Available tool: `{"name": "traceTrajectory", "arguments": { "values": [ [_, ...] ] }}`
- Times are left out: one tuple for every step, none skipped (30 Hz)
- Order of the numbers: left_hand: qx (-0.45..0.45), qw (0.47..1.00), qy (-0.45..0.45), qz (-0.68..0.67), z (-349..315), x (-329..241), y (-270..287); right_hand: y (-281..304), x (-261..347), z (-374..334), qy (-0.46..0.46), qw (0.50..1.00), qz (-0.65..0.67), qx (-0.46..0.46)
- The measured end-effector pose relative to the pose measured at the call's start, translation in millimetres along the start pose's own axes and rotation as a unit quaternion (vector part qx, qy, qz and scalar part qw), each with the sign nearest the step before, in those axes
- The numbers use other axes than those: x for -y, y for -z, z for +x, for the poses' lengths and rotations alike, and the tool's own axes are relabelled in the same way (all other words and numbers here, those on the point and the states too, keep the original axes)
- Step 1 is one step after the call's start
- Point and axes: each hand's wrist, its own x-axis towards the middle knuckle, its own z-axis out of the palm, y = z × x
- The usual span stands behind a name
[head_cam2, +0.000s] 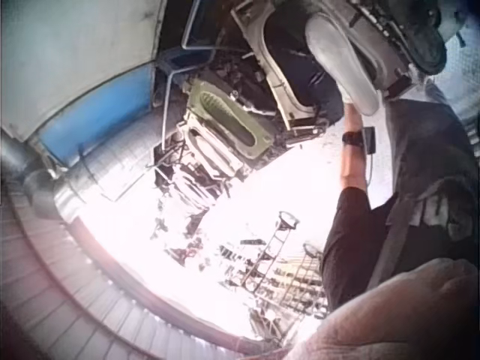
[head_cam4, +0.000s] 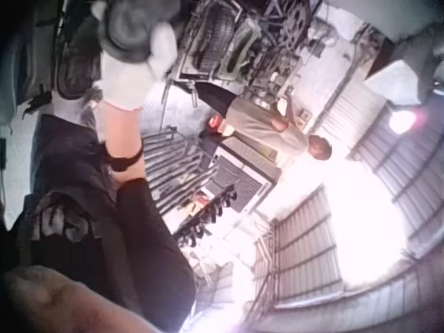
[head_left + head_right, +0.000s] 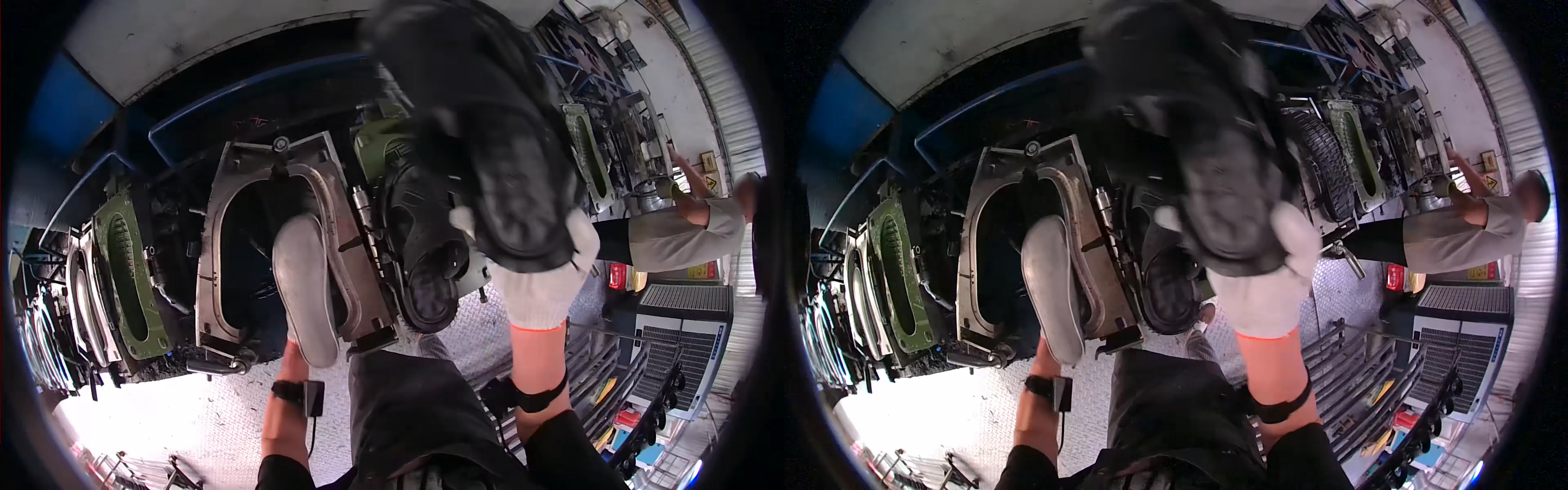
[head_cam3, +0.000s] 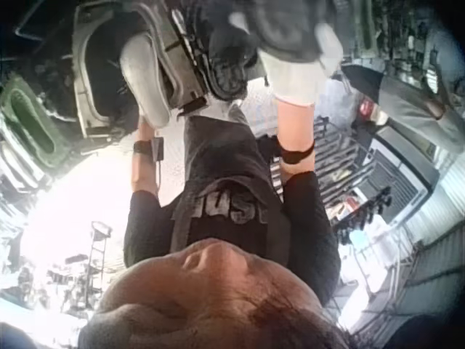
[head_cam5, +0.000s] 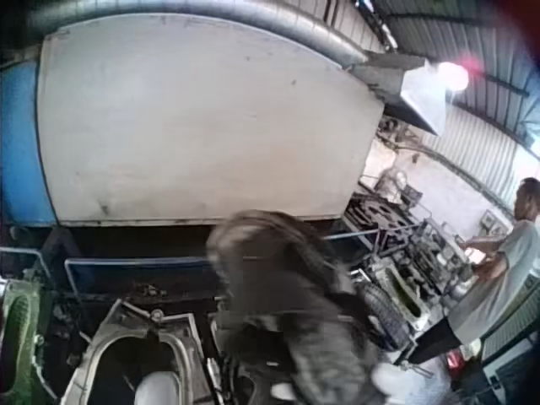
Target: Collecting finished black sandals from production molds and placing them on a storage rack.
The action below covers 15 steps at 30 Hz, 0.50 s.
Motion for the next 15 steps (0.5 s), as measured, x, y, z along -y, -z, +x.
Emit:
{"name": "traceTrajectory", "arguments": {
  "values": [
    [-0.001,0.996,-0.047,0.071,11,-2,6,15,9,-4,-0.01,0.999,0.045,-0.025],
    [0.003,0.985,-0.092,0.143,30,-5,4,31,18,-11,-0.016,0.995,0.087,-0.049],
    [0.008,0.986,-0.09,0.144,43,-12,-11,49,25,-18,-0.011,0.993,0.085,-0.077],
    [-0.031,0.986,-0.054,0.153,53,-23,-32,78,30,-27,-0.031,0.995,0.069,-0.061],
    [-0.07,0.984,-0.016,0.164,58,-33,-55,101,35,-39,-0.05,0.996,0.054,-0.048],
    [-0.071,0.996,-0.007,0.055,45,-40,-93,104,33,-50,-0.047,0.988,0.077,-0.126],
    [-0.054,0.995,-0.083,0.022,67,-56,-29,111,22,-58,-0.115,0.978,0.081,-0.155],
    [-0.048,0.984,-0.17,-0.007,65,-82,44,106,-6,-60,-0.168,0.975,0.049,-0.139],
    [-0.078,0.963,-0.243,0.089,73,-55,-38,145,3,-71,-0.152,0.973,-0.011,-0.172],
    [-0.145,0.915,-0.32,0.198,48,-50,-126,171,12,-83,-0.147,0.968,-0.052,-0.198],
    [-0.222,0.822,-0.425,0.308,11,-50,-169,172,8,-88,-0.153,0.962,-0.082,-0.213],
    [-0.293,0.77,-0.449,0.345,-21,-46,-177,168,4,-93,-0.16,0.955,-0.112,-0.223],
    [-0.242,0.746,-0.497,0.37,-45,-35,-167,181,-3,-98,-0.158,0.947,-0.2,-0.197],
    [-0.202,0.714,-0.512,0.433,-64,-23,-197,166,1,-92,-0.157,0.942,-0.228,-0.193],
    [-0.131,0.681,-0.469,0.547,-73,-13,-223,159,5,-90,-0.158,0.925,-0.284,-0.196]
  ]
}}
